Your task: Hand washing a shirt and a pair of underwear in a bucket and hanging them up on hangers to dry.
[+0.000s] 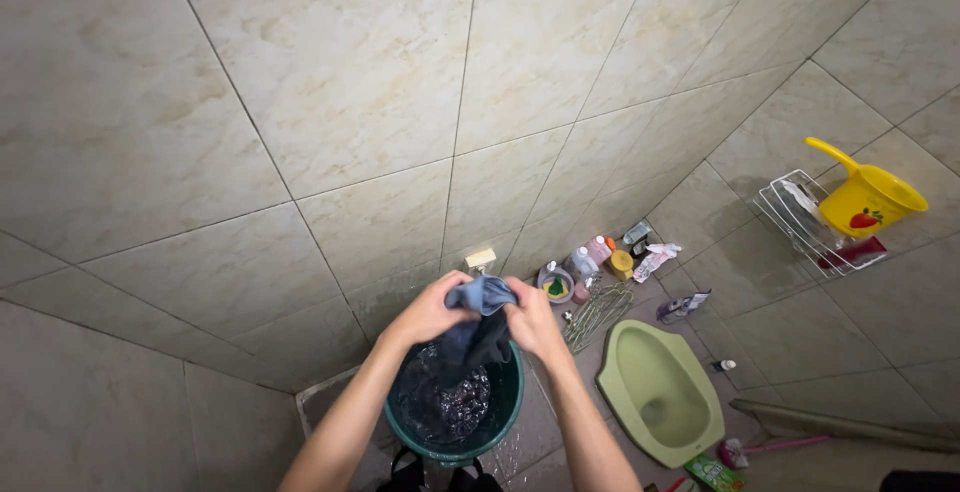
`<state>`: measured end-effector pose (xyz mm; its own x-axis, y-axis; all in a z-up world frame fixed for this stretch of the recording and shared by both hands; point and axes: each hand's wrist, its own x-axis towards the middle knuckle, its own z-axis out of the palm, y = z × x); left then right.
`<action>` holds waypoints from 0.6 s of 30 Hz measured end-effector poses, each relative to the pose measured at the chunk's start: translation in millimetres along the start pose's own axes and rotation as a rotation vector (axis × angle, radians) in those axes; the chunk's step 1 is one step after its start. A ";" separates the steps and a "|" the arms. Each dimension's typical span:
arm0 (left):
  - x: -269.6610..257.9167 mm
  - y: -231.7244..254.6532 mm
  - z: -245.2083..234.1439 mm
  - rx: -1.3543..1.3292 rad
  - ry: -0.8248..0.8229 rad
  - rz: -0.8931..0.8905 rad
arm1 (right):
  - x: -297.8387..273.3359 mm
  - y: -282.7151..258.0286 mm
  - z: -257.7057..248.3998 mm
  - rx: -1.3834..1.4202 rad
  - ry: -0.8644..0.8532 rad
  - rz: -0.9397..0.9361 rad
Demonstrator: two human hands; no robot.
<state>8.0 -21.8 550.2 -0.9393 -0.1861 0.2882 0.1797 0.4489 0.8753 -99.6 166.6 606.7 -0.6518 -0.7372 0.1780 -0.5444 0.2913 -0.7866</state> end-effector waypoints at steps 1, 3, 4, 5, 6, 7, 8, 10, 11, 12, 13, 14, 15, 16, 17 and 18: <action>-3.6 7.0 -1.0 -0.198 -0.043 -0.082 | 2.9 -9.3 -4.1 0.025 0.005 0.017; -10.0 8.4 6.1 -0.400 -0.089 -0.165 | 6.3 -27.4 -12.0 0.049 0.011 0.039; -12.5 2.7 12.7 -0.357 -0.097 -0.131 | 8.3 -36.9 -15.2 0.115 0.009 0.015; -15.1 -3.0 19.3 -0.313 -0.105 -0.096 | 10.2 -46.4 -18.3 0.182 0.006 -0.009; -18.6 -16.4 31.4 -0.315 -0.106 -0.096 | 11.3 -54.7 -20.8 0.180 0.007 -0.007; -22.1 -29.7 43.6 -0.278 -0.083 -0.125 | 12.5 -63.1 -23.3 0.232 0.017 0.005; -23.0 -43.3 54.2 -0.238 -0.062 -0.149 | 15.9 -72.0 -26.2 0.282 0.031 0.013; -27.1 -58.8 78.4 -0.243 -0.053 -0.184 | 17.0 -83.2 -30.7 0.320 0.024 -0.005; -30.6 -66.1 91.9 -0.249 -0.042 -0.222 | 15.9 -88.4 -33.2 0.359 0.015 -0.023; -27.5 -68.5 102.3 -0.244 -0.046 -0.214 | 17.4 -89.8 -35.2 0.359 0.023 -0.028; -24.1 -70.2 112.4 -0.396 0.061 -0.152 | 18.9 -91.8 -37.7 0.452 0.011 -0.030; -21.8 -72.3 116.7 -0.541 0.169 -0.091 | 22.6 -96.3 -37.9 0.553 -0.005 -0.036; -18.2 -73.1 113.2 -0.529 0.167 -0.085 | 23.8 -101.2 -43.5 0.560 0.000 -0.046; -15.5 -73.3 116.4 -0.504 0.185 -0.068 | 21.3 -103.5 -50.9 0.733 -0.022 -0.026; -12.8 -73.9 119.8 -0.480 0.204 -0.052 | 18.6 -105.3 -58.1 0.906 -0.044 -0.007; -10.0 -79.7 119.2 -0.480 0.201 -0.047 | 15.5 -95.9 -64.0 0.905 -0.040 -0.010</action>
<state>-31.8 48.5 431.2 -0.8836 -0.3815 0.2714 0.2962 -0.0066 0.9551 -91.3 166.2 722.7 -0.6210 -0.7628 0.1802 0.0838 -0.2933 -0.9524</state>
